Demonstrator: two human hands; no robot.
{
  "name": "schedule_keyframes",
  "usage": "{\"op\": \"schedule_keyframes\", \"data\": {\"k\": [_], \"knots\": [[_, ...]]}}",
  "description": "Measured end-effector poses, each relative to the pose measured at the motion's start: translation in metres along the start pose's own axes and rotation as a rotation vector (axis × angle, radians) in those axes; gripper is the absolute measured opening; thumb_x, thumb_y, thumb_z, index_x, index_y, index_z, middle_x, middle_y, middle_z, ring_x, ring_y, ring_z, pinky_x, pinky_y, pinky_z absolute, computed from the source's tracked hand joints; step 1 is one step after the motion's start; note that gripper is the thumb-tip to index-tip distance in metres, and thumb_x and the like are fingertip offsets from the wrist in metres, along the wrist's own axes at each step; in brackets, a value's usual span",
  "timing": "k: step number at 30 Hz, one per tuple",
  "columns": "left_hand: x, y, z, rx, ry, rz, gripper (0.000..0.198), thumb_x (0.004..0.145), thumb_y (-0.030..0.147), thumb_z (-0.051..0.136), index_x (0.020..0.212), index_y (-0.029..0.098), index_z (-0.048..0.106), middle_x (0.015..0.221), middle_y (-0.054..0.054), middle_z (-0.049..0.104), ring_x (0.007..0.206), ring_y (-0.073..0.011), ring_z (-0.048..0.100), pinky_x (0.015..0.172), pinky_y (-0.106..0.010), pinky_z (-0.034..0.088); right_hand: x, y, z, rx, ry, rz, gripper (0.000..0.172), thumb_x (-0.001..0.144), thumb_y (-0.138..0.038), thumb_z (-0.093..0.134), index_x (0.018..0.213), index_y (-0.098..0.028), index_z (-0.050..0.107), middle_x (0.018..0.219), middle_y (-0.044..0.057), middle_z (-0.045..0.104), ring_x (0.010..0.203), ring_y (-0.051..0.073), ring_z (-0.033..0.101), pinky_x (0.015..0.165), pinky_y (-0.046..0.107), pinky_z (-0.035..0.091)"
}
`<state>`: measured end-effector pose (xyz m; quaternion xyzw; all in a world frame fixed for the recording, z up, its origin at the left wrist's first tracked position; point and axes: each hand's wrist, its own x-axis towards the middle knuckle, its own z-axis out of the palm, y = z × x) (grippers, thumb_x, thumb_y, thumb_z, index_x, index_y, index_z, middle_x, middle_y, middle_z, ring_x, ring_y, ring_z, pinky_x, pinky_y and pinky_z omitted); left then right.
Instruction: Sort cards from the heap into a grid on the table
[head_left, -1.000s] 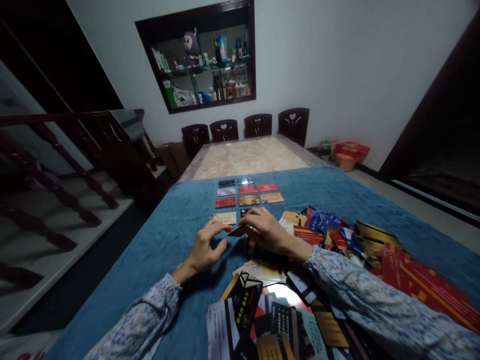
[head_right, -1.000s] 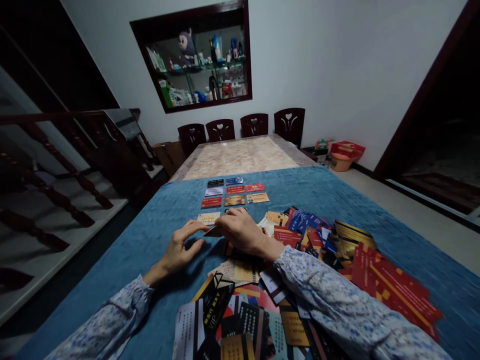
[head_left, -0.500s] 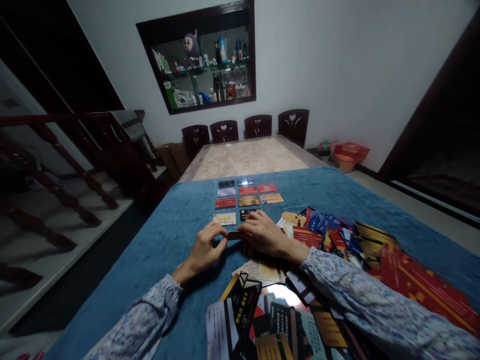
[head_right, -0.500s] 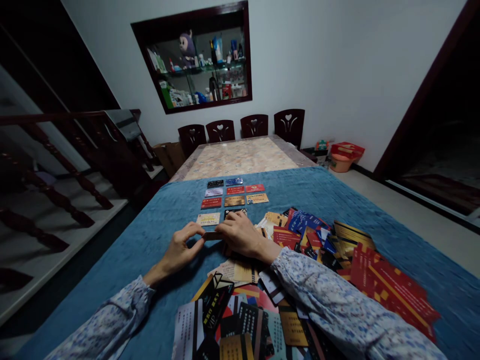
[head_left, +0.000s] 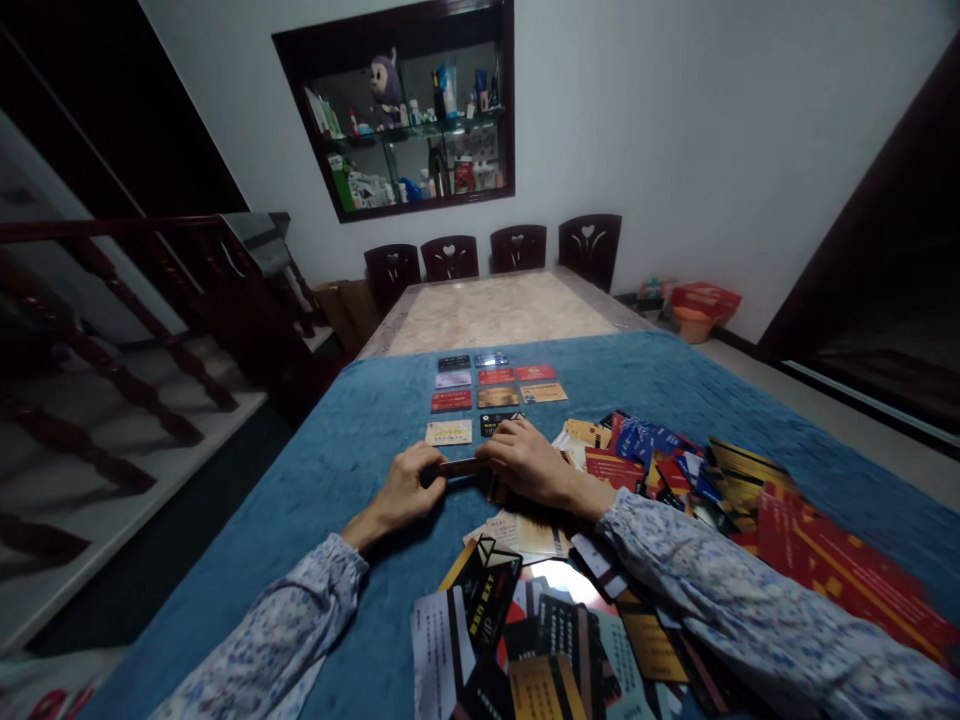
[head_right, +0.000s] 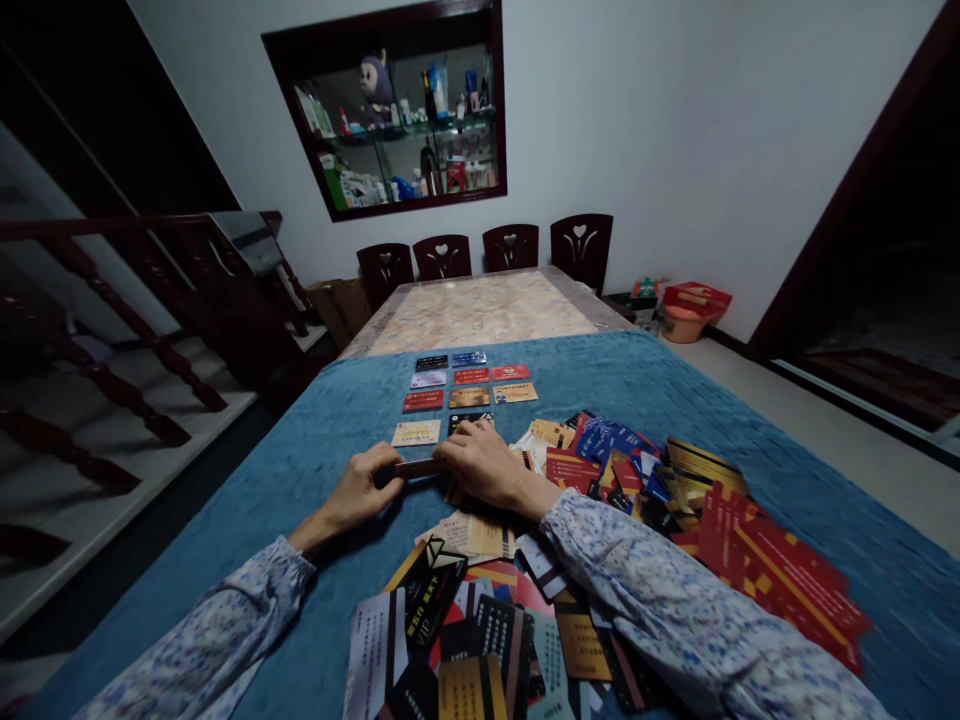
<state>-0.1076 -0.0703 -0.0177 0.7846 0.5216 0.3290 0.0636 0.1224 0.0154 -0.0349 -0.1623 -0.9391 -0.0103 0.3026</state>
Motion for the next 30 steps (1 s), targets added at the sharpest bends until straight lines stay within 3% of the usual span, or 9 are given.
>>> {"op": "schedule_keyframes", "data": {"k": [18, 30], "knots": [[-0.003, 0.000, 0.005, 0.019, 0.017, 0.017, 0.011, 0.082, 0.015, 0.055, 0.073, 0.018, 0.061, 0.075, -0.003, 0.064, 0.075, -0.0166, 0.058, 0.072, -0.028, 0.048, 0.002, -0.004, -0.005, -0.081, -0.011, -0.054, 0.024, 0.090, -0.011, 0.054, 0.111, -0.018, 0.063, 0.092, 0.008, 0.069, 0.092, 0.023, 0.049, 0.082, 0.037, 0.033], [-0.001, -0.006, 0.003, -0.070, 0.077, -0.020, 0.006, 0.080, 0.014, 0.060, 0.077, 0.019, 0.064, 0.077, -0.002, 0.066, 0.073, -0.0177, 0.061, 0.074, -0.032, 0.052, 0.004, -0.013, -0.012, -0.202, 0.029, -0.058, 0.027, 0.091, -0.013, 0.052, 0.117, -0.017, 0.060, 0.108, 0.012, 0.062, 0.100, 0.026, 0.047, 0.087, 0.040, 0.034]]}}
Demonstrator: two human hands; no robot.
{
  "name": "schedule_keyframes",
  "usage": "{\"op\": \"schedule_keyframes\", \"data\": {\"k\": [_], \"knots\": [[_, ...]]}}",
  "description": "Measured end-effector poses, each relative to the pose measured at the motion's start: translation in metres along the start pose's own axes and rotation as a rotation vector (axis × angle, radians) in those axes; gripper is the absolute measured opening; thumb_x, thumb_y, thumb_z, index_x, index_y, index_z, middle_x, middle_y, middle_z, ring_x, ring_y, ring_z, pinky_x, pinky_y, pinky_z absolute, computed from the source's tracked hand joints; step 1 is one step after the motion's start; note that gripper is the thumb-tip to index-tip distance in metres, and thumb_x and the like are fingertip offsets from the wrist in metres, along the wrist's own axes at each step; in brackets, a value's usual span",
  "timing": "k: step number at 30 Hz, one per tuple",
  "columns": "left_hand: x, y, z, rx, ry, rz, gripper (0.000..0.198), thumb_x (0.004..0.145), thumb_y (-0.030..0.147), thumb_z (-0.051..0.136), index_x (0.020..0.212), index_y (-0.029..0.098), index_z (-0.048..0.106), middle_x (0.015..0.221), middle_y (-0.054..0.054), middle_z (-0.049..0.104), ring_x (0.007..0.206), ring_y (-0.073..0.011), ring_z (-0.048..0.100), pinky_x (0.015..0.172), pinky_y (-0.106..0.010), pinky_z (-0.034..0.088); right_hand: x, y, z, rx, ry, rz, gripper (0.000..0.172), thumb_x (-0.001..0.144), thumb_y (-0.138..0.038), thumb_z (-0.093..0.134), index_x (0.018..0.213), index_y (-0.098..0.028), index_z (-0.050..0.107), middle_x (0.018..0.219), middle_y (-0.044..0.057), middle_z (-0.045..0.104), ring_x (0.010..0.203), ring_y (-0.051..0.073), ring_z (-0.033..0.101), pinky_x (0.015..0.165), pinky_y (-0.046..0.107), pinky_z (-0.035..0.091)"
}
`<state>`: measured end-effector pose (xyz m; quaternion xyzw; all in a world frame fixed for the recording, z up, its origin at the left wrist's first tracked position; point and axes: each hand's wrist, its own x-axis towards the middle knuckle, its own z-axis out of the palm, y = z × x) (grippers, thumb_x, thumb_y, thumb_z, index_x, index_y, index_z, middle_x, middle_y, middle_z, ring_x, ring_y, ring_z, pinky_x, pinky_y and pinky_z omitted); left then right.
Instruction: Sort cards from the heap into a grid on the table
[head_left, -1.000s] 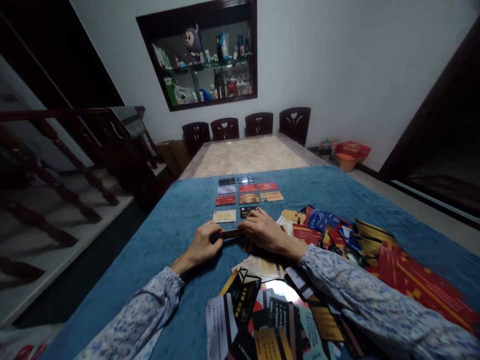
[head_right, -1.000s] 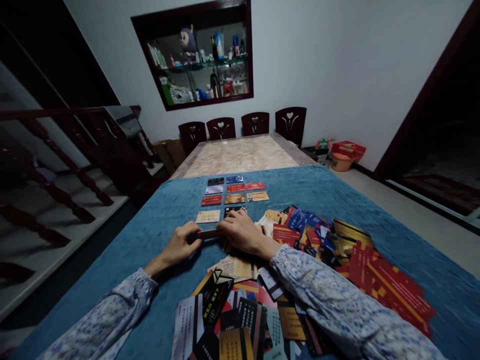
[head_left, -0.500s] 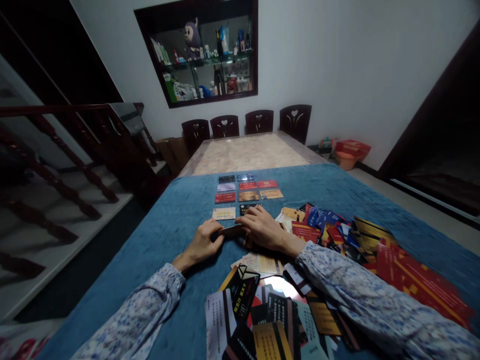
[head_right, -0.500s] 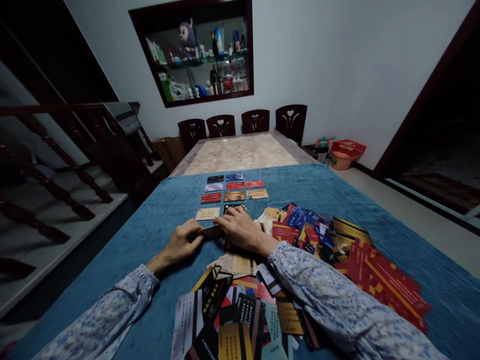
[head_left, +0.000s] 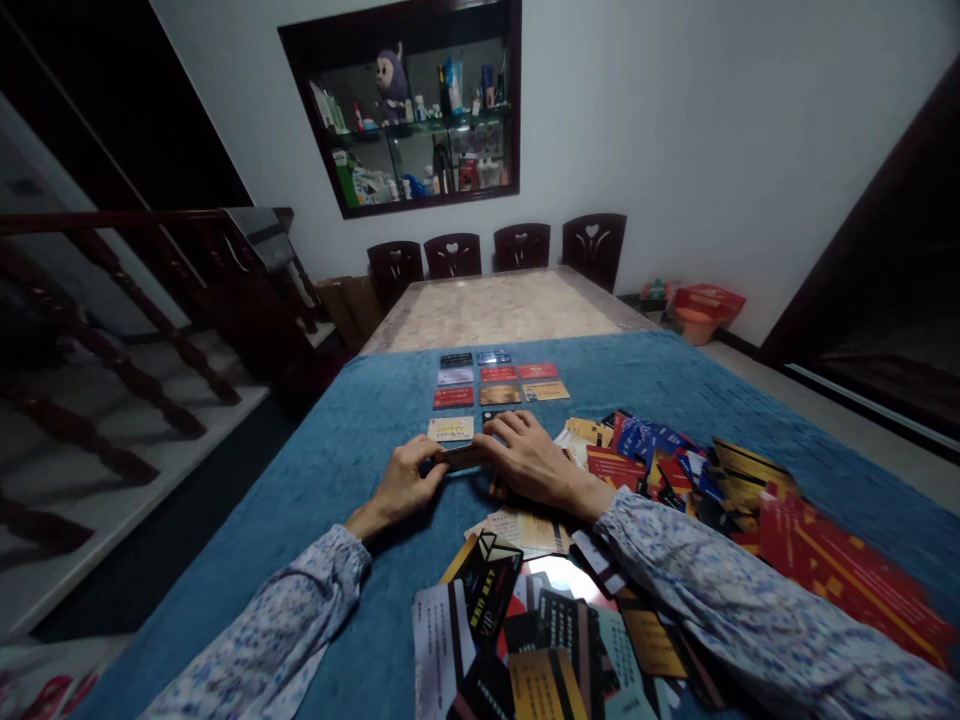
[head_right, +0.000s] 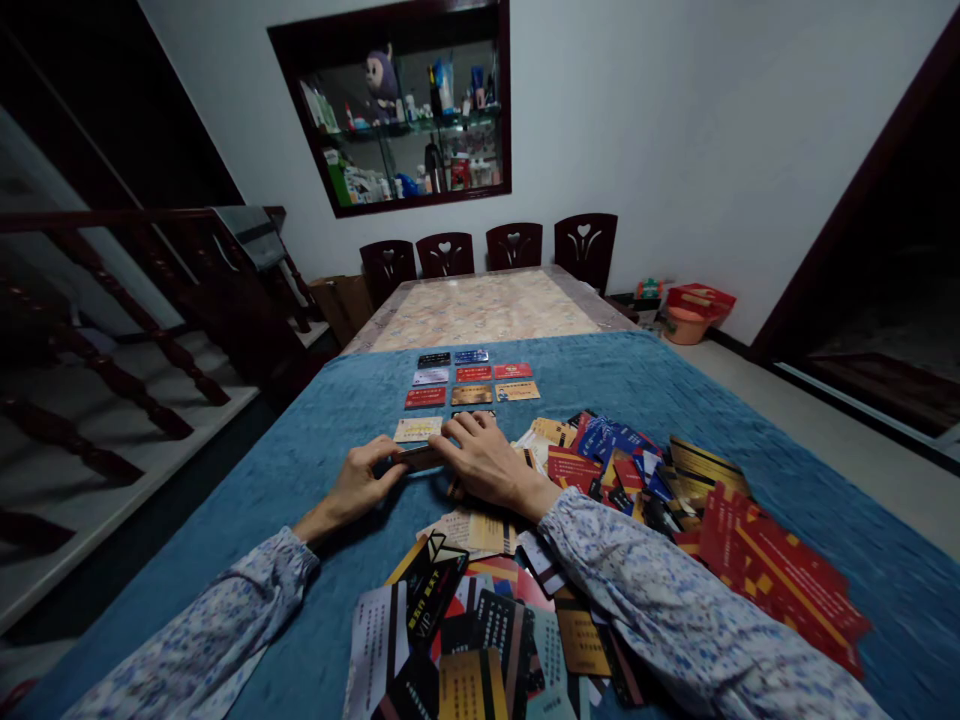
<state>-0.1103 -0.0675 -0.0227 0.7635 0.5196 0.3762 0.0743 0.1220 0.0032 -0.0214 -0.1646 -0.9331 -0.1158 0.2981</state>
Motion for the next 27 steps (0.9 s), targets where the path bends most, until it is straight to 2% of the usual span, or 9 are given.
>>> {"op": "schedule_keyframes", "data": {"k": [5, 13, 16, 21, 27], "knots": [[0.002, 0.003, -0.003, -0.037, 0.014, -0.007, 0.007, 0.080, 0.016, 0.061, 0.075, 0.021, 0.063, 0.077, -0.003, 0.066, 0.073, -0.0197, 0.062, 0.074, -0.034, 0.054, -0.001, 0.000, 0.000, -0.100, 0.035, -0.003, 0.026, 0.094, -0.016, 0.048, 0.117, -0.018, 0.060, 0.113, 0.014, 0.059, 0.101, 0.027, 0.046, 0.086, 0.041, 0.036], [0.003, 0.003, -0.003, -0.021, 0.024, 0.018, 0.005, 0.082, 0.017, 0.061, 0.079, 0.017, 0.065, 0.077, -0.002, 0.065, 0.073, -0.0166, 0.062, 0.075, -0.031, 0.054, -0.001, -0.001, 0.003, -0.142, 0.062, 0.000, 0.026, 0.097, -0.017, 0.044, 0.118, -0.017, 0.060, 0.112, 0.014, 0.060, 0.103, 0.027, 0.047, 0.087, 0.041, 0.037], [0.002, 0.003, -0.002, -0.008, 0.038, 0.033, 0.007, 0.082, 0.017, 0.062, 0.087, 0.016, 0.066, 0.079, -0.002, 0.066, 0.075, -0.0161, 0.063, 0.076, -0.030, 0.054, -0.001, -0.001, 0.003, -0.152, 0.077, -0.021, 0.026, 0.098, -0.016, 0.043, 0.117, -0.016, 0.060, 0.112, 0.014, 0.061, 0.103, 0.027, 0.047, 0.086, 0.040, 0.038], [0.000, 0.001, 0.002, 0.047, 0.076, 0.055, 0.026, 0.083, 0.015, 0.061, 0.109, 0.019, 0.064, 0.091, -0.003, 0.069, 0.080, -0.0160, 0.065, 0.081, -0.030, 0.054, -0.002, 0.000, 0.003, -0.154, 0.094, -0.035, 0.025, 0.098, -0.016, 0.044, 0.117, -0.014, 0.060, 0.112, 0.014, 0.062, 0.104, 0.027, 0.048, 0.084, 0.040, 0.038], [-0.005, -0.004, 0.007, 0.223, 0.142, 0.188, 0.033, 0.088, 0.016, 0.057, 0.121, 0.019, 0.053, 0.102, -0.007, 0.067, 0.090, -0.0210, 0.065, 0.082, -0.035, 0.055, -0.002, 0.000, 0.002, -0.177, 0.141, -0.037, 0.021, 0.096, -0.015, 0.048, 0.111, -0.010, 0.062, 0.109, 0.014, 0.063, 0.098, 0.026, 0.049, 0.081, 0.038, 0.038]]}}
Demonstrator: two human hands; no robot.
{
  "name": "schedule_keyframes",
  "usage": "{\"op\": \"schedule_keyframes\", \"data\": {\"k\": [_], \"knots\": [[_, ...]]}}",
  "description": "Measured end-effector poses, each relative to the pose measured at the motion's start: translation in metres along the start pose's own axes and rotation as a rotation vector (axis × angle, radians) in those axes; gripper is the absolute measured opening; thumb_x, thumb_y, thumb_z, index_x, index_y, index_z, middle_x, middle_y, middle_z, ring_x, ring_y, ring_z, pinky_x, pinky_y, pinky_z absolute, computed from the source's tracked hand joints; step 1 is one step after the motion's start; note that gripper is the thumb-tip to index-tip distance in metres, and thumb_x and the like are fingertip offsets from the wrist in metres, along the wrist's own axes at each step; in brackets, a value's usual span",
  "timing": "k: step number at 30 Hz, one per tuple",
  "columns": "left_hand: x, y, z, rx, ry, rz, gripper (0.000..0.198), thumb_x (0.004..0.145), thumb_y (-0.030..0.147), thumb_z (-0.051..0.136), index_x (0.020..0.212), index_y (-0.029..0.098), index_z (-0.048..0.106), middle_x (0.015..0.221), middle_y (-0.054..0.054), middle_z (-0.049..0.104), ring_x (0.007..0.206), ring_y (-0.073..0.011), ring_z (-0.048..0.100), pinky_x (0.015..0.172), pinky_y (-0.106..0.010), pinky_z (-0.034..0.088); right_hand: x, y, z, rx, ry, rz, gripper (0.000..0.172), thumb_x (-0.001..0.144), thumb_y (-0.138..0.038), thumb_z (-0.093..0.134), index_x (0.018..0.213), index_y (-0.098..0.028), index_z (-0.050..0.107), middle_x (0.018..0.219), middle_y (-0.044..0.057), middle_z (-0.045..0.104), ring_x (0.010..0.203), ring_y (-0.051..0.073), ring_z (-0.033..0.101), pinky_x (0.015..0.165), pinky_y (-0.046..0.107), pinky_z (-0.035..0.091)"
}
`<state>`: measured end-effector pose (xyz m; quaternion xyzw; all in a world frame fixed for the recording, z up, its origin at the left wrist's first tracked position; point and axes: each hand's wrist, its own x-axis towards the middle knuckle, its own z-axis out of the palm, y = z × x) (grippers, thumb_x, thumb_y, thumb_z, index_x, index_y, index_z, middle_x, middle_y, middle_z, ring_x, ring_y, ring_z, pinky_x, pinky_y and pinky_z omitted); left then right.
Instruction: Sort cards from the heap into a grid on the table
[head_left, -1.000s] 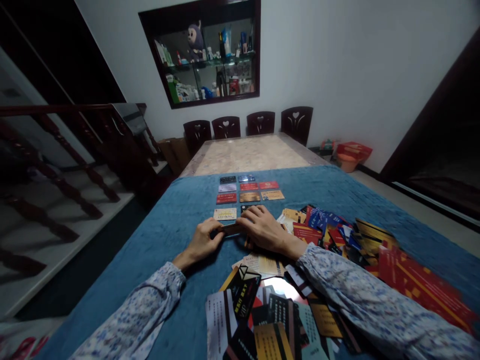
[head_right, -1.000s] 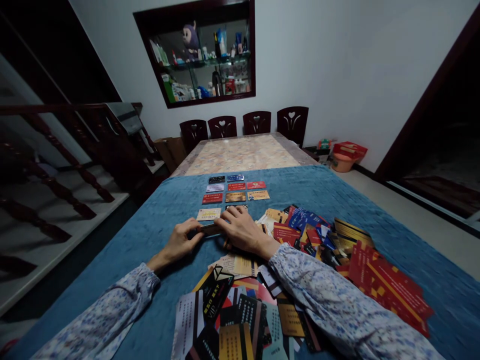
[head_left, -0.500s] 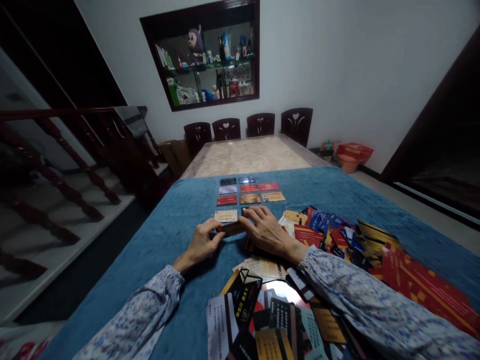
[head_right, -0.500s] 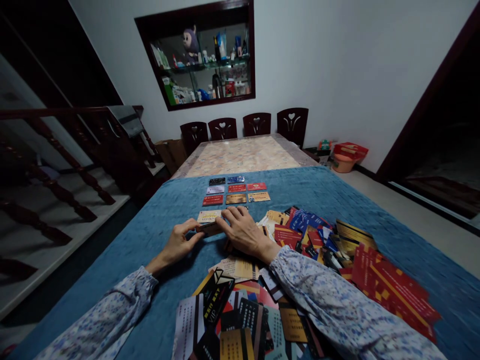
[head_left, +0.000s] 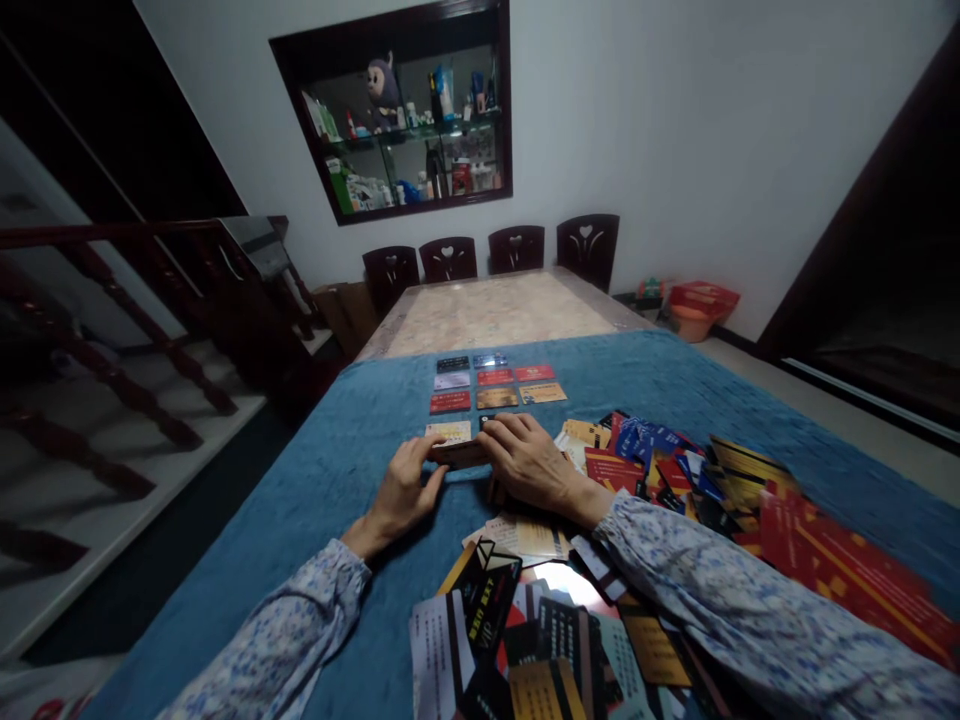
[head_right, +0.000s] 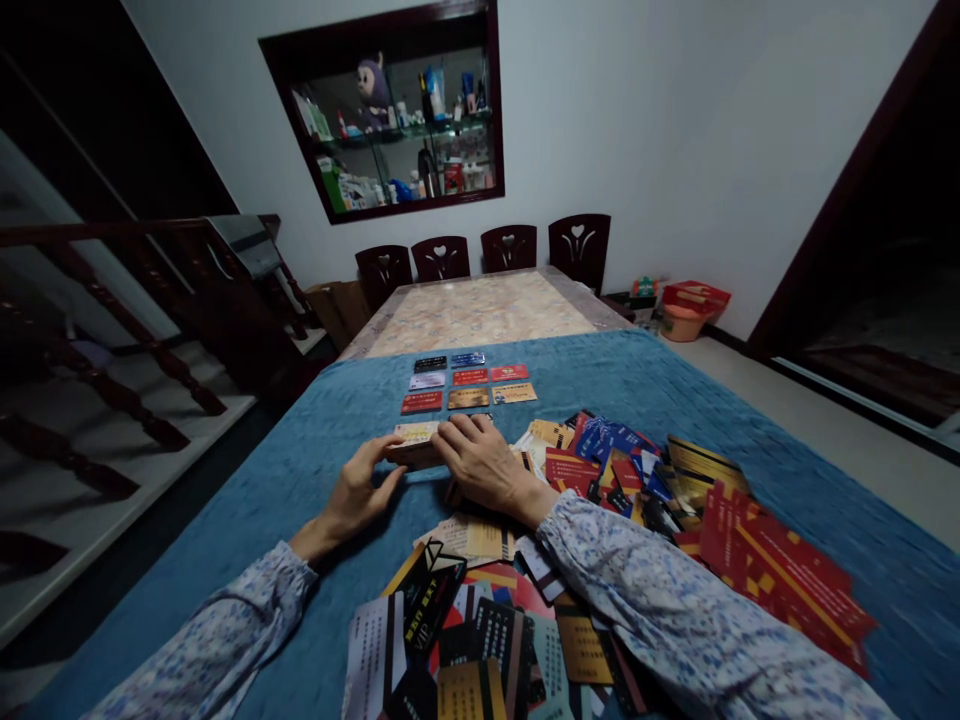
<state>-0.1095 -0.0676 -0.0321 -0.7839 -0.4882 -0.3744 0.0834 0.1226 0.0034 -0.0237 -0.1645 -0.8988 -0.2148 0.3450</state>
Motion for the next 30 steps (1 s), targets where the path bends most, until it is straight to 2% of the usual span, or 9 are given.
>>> {"op": "schedule_keyframes", "data": {"k": [4, 8, 14, 23, 30], "knots": [[0.000, 0.002, -0.002, 0.172, -0.014, 0.125, 0.033, 0.090, 0.017, 0.055, 0.123, 0.017, 0.050, 0.100, -0.010, 0.065, 0.090, -0.0244, 0.062, 0.080, -0.038, 0.054, 0.000, 0.001, -0.003, 0.005, 0.012, 0.015, 0.021, 0.095, -0.015, 0.049, 0.111, -0.010, 0.062, 0.107, 0.013, 0.064, 0.098, 0.026, 0.048, 0.080, 0.038, 0.038], [0.001, 0.006, -0.004, 0.281, -0.026, 0.213, 0.037, 0.092, 0.019, 0.055, 0.127, 0.015, 0.045, 0.107, -0.013, 0.065, 0.096, -0.0271, 0.062, 0.082, -0.041, 0.052, 0.000, 0.002, -0.005, 0.002, 0.011, 0.017, 0.023, 0.095, -0.015, 0.047, 0.113, -0.011, 0.062, 0.108, 0.014, 0.064, 0.098, 0.026, 0.048, 0.079, 0.039, 0.038], [0.002, 0.007, -0.005, 0.387, -0.013, 0.228, 0.044, 0.092, 0.022, 0.057, 0.133, 0.013, 0.043, 0.123, -0.019, 0.059, 0.108, -0.0299, 0.059, 0.090, -0.043, 0.051, 0.000, 0.003, -0.005, 0.020, -0.009, 0.028, 0.025, 0.096, -0.017, 0.046, 0.114, -0.011, 0.061, 0.109, 0.015, 0.063, 0.099, 0.027, 0.047, 0.080, 0.039, 0.038], [0.010, 0.005, -0.004, 0.454, 0.005, 0.308, 0.054, 0.092, 0.019, 0.055, 0.142, 0.012, 0.038, 0.117, -0.019, 0.060, 0.107, -0.0310, 0.060, 0.087, -0.045, 0.050, 0.005, 0.008, -0.011, 0.074, -0.096, 0.075, 0.031, 0.088, -0.020, 0.051, 0.116, -0.008, 0.059, 0.108, 0.017, 0.060, 0.098, 0.028, 0.044, 0.077, 0.040, 0.037], [0.030, 0.004, -0.007, 0.434, -0.061, 0.294, 0.050, 0.088, 0.019, 0.059, 0.136, 0.012, 0.046, 0.117, -0.019, 0.060, 0.107, -0.0315, 0.058, 0.085, -0.045, 0.049, 0.014, 0.025, -0.018, 0.046, -0.150, 0.069, 0.030, 0.087, -0.019, 0.053, 0.115, -0.009, 0.058, 0.111, 0.018, 0.058, 0.098, 0.028, 0.044, 0.081, 0.039, 0.038]]}}
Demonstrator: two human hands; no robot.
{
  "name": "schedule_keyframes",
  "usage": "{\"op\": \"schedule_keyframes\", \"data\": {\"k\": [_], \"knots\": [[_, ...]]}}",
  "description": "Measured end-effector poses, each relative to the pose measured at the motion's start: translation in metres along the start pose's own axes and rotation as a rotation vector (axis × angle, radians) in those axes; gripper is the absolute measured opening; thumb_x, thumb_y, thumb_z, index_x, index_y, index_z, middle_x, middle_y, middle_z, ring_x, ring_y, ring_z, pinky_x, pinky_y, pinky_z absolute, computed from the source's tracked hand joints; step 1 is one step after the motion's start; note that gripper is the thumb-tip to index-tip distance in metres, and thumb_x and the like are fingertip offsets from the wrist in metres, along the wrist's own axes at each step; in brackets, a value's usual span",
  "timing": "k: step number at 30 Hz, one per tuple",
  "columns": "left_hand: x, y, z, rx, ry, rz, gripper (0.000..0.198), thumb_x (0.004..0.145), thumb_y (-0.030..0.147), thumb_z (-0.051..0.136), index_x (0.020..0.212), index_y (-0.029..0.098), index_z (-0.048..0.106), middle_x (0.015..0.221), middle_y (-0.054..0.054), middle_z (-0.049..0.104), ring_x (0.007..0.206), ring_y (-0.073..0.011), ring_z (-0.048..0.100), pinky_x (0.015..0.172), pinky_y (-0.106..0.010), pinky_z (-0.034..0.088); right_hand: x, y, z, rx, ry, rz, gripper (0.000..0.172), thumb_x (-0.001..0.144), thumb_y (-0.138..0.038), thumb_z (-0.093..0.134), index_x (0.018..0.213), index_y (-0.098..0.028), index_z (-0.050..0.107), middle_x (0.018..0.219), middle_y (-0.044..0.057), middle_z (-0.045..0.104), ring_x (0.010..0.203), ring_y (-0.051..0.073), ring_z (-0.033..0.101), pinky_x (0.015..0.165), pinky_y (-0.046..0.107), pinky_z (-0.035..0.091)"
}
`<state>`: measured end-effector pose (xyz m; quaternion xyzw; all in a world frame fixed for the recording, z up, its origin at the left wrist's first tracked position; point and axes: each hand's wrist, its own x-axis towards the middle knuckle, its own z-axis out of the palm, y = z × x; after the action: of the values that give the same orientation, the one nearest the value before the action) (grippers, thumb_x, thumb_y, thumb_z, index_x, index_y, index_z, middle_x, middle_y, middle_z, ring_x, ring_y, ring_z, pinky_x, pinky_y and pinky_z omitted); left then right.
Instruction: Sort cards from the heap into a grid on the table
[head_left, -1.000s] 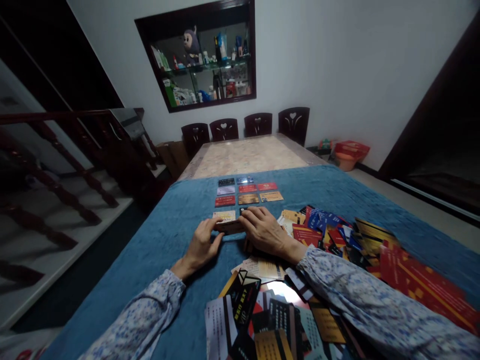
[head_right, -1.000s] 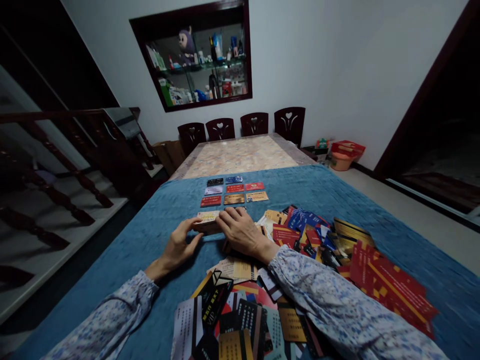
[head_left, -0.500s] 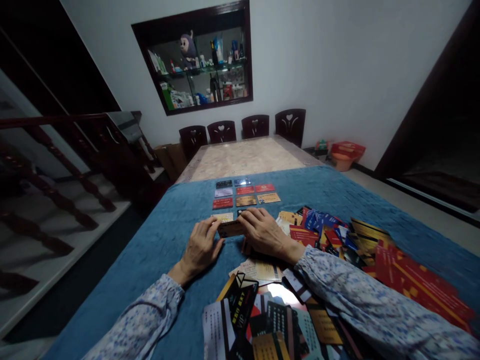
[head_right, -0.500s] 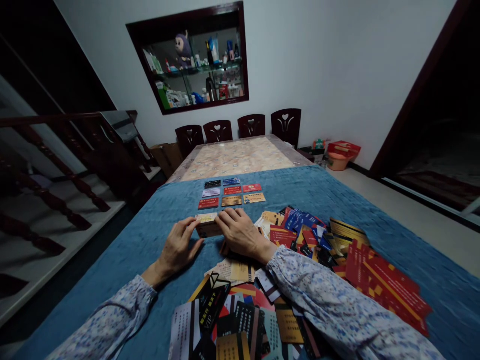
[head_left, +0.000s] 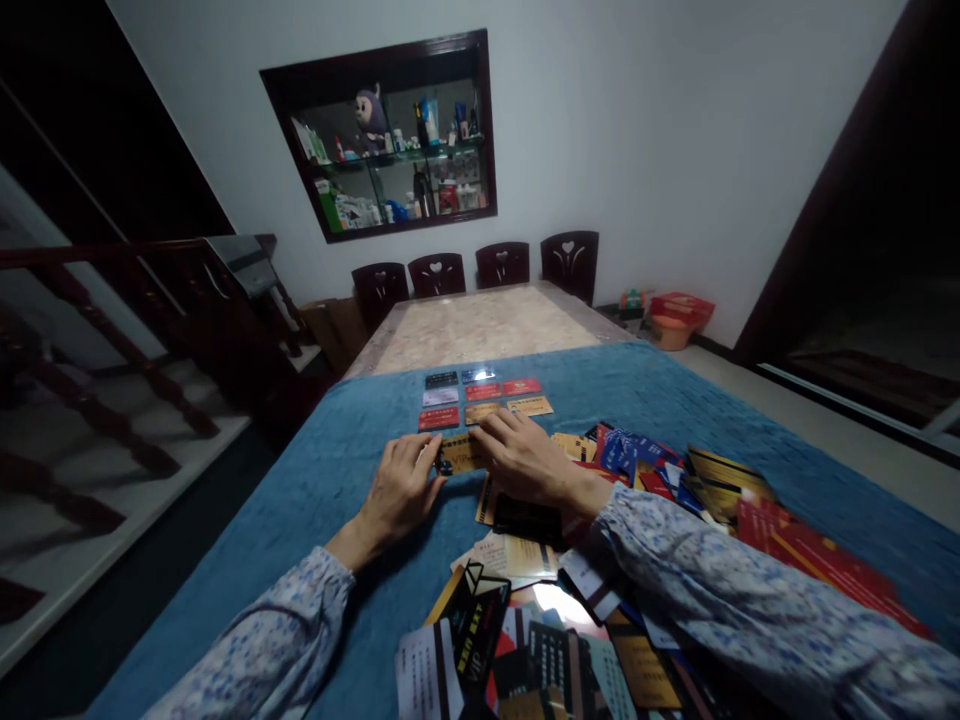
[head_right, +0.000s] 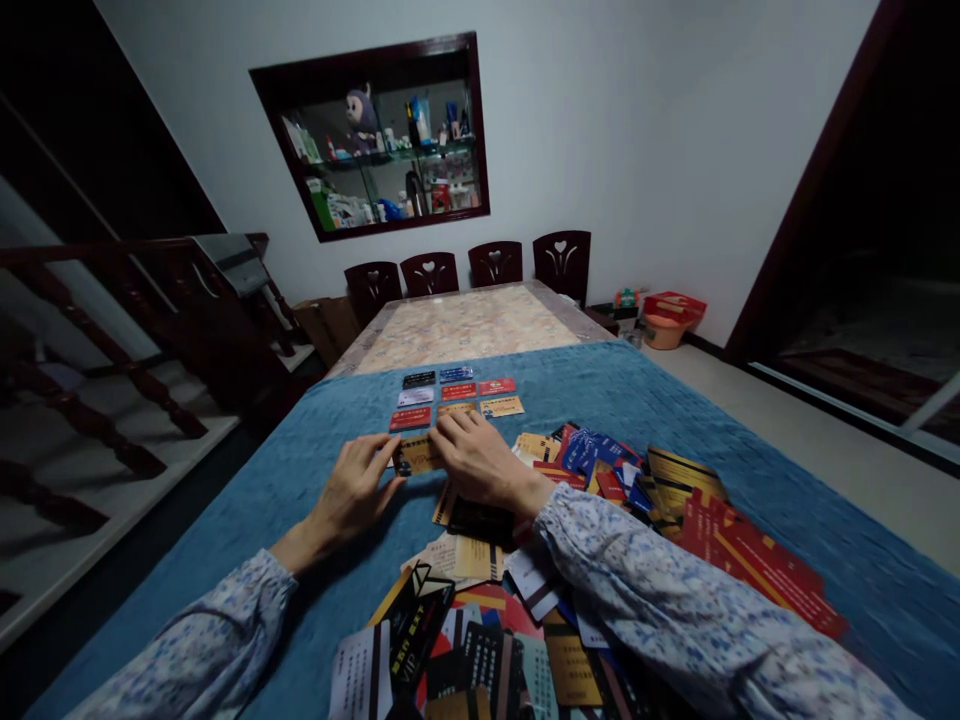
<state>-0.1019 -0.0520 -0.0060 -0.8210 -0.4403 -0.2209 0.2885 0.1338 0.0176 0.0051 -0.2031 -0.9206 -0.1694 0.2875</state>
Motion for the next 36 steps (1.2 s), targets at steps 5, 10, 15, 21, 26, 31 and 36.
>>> {"op": "schedule_keyframes", "data": {"k": [5, 10, 15, 21, 26, 31, 36], "knots": [[0.034, -0.001, -0.001, -0.063, -0.103, -0.047, 0.051, 0.085, 0.021, 0.063, 0.133, 0.014, 0.050, 0.120, -0.017, 0.059, 0.111, -0.0315, 0.055, 0.088, -0.044, 0.048, 0.005, 0.026, -0.015, 0.002, -0.065, 0.025, 0.028, 0.089, -0.018, 0.053, 0.116, -0.010, 0.057, 0.105, 0.016, 0.058, 0.093, 0.027, 0.046, 0.077, 0.037, 0.041], [0.075, 0.004, 0.005, -0.125, -0.208, -0.090, 0.050, 0.081, 0.020, 0.067, 0.129, 0.015, 0.053, 0.122, -0.015, 0.058, 0.114, -0.0311, 0.051, 0.091, -0.045, 0.046, 0.000, 0.060, -0.025, 0.040, -0.122, 0.031, 0.024, 0.087, -0.020, 0.059, 0.110, -0.012, 0.059, 0.105, 0.015, 0.057, 0.093, 0.026, 0.046, 0.081, 0.039, 0.044], [0.108, 0.007, 0.022, -0.187, -0.293, -0.106, 0.044, 0.081, 0.021, 0.069, 0.123, 0.018, 0.057, 0.122, -0.013, 0.059, 0.114, -0.0301, 0.049, 0.093, -0.046, 0.045, -0.010, 0.094, -0.021, 0.091, -0.145, 0.080, 0.031, 0.080, -0.016, 0.064, 0.110, -0.014, 0.059, 0.106, 0.013, 0.057, 0.094, 0.025, 0.047, 0.081, 0.038, 0.045], [0.135, 0.010, 0.051, -0.250, -0.398, -0.133, 0.038, 0.083, 0.026, 0.067, 0.120, 0.019, 0.059, 0.124, -0.011, 0.058, 0.115, -0.0298, 0.046, 0.095, -0.046, 0.041, -0.020, 0.134, 0.000, 0.242, -0.217, 0.150, 0.018, 0.076, -0.013, 0.065, 0.094, -0.016, 0.063, 0.102, 0.010, 0.056, 0.093, 0.023, 0.051, 0.080, 0.034, 0.044], [0.149, 0.009, 0.074, -0.272, -0.496, -0.139, 0.027, 0.085, 0.030, 0.067, 0.109, 0.018, 0.065, 0.118, -0.011, 0.059, 0.115, -0.0303, 0.046, 0.094, -0.044, 0.039, -0.026, 0.157, 0.020, 0.299, -0.259, 0.174, 0.012, 0.072, -0.010, 0.066, 0.083, -0.015, 0.064, 0.094, 0.008, 0.057, 0.086, 0.021, 0.053, 0.079, 0.032, 0.044], [0.155, 0.006, 0.099, -0.294, -0.551, -0.147, 0.025, 0.086, 0.032, 0.066, 0.107, 0.018, 0.065, 0.121, -0.011, 0.058, 0.117, -0.0304, 0.044, 0.094, -0.044, 0.037, -0.028, 0.169, 0.028, 0.323, -0.355, 0.208, 0.011, 0.073, -0.012, 0.065, 0.084, -0.014, 0.066, 0.092, 0.007, 0.058, 0.085, 0.020, 0.055, 0.077, 0.029, 0.044], [0.161, 0.006, 0.114, -0.303, -0.623, -0.148, 0.025, 0.084, 0.036, 0.067, 0.102, 0.017, 0.066, 0.117, -0.011, 0.058, 0.116, -0.0313, 0.044, 0.096, -0.046, 0.037, -0.028, 0.176, 0.036, 0.347, -0.441, 0.264, 0.015, 0.072, -0.013, 0.067, 0.087, -0.013, 0.069, 0.094, 0.008, 0.060, 0.086, 0.021, 0.058, 0.079, 0.029, 0.046]]}}
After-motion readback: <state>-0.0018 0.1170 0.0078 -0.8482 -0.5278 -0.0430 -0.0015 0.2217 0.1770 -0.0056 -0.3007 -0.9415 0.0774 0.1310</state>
